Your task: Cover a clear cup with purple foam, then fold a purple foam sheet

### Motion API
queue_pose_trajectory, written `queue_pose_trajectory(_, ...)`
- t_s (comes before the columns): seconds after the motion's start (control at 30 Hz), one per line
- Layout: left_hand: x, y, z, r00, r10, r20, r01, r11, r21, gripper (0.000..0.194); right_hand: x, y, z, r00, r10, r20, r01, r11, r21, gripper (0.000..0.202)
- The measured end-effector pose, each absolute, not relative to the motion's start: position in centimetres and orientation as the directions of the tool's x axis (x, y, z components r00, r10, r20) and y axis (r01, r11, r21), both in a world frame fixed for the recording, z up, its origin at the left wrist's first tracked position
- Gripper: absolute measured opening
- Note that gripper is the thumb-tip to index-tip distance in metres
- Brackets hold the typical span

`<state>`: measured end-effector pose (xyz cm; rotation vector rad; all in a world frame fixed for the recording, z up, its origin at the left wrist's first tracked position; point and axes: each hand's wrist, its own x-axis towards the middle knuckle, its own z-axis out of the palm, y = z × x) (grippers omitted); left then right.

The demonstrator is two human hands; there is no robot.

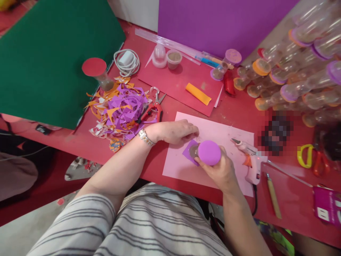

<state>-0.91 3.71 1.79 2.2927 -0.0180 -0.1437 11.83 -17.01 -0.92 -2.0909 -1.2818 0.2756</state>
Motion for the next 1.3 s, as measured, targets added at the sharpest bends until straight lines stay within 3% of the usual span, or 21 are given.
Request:
queue_pose_trajectory(0.13, -1.1, 3.9, 2.1, 1.000, 0.006, -0.020, 0.020, -0.554, 0.832, 0.048, 12.1, -15.6, -0.2, 0.631, 0.745, 0.218, 0.637, -0.337, -0.693, 0.051)
queue_pose_trajectory(0.3, -0.9, 3.8, 2.5, 0.980, 0.183, 0.085, -0.031, -0.279, 0.960, 0.072, 12.1, -12.5, 1.4, 0.658, 0.677, 0.330, 0.660, -0.307, -0.686, 0.056)
queue_pose_trajectory(0.43, -0.5, 3.7, 1.9, 0.962, 0.251, 0.110, -0.074, -0.146, 0.986, 0.061, 11.9, -11.4, 1.9, 0.597, 0.717, 0.359, 0.667, -0.196, -0.719, 0.055)
queue_pose_trajectory(0.53, -0.5, 3.8, 1.5, 0.941, 0.329, 0.086, -0.073, -0.052, 0.996, 0.057, 12.0, -11.4, 1.8, 0.597, 0.717, 0.360, 0.556, -0.046, -0.830, 0.044)
queue_pose_trajectory(0.63, -0.8, 4.0, 1.6, 0.910, 0.400, 0.111, -0.121, -0.001, 0.993, 0.061, 12.2, -11.6, 1.5, 0.694, 0.674, 0.252, 0.367, -0.030, -0.930, 0.037)
queue_pose_trajectory(0.73, -1.1, 3.9, 2.5, 0.911, 0.391, 0.132, -0.144, 0.002, 0.990, 0.058, 12.5, -11.7, 1.2, 0.616, 0.786, 0.055, 0.220, -0.105, -0.970, 0.036)
queue_pose_trajectory(0.8, -1.1, 3.8, 3.1, 0.919, 0.371, 0.136, -0.143, -0.009, 0.990, 0.053, 12.6, -11.8, 1.2, 0.537, 0.844, -0.001, 0.173, -0.110, -0.979, 0.038)
queue_pose_trajectory(1.1, -1.3, 3.5, 4.2, 0.939, 0.334, 0.082, -0.049, -0.107, 0.993, 0.041, 12.2, -11.6, 2.0, 0.500, 0.866, 0.008, 0.214, -0.114, -0.970, 0.031)
queue_pose_trajectory(1.3, -0.5, 2.7, 3.9, 0.892, 0.395, 0.221, -0.080, -0.343, 0.936, 0.047, 11.8, -11.2, 1.7, 0.587, 0.807, 0.065, 0.253, -0.106, -0.962, 0.027)
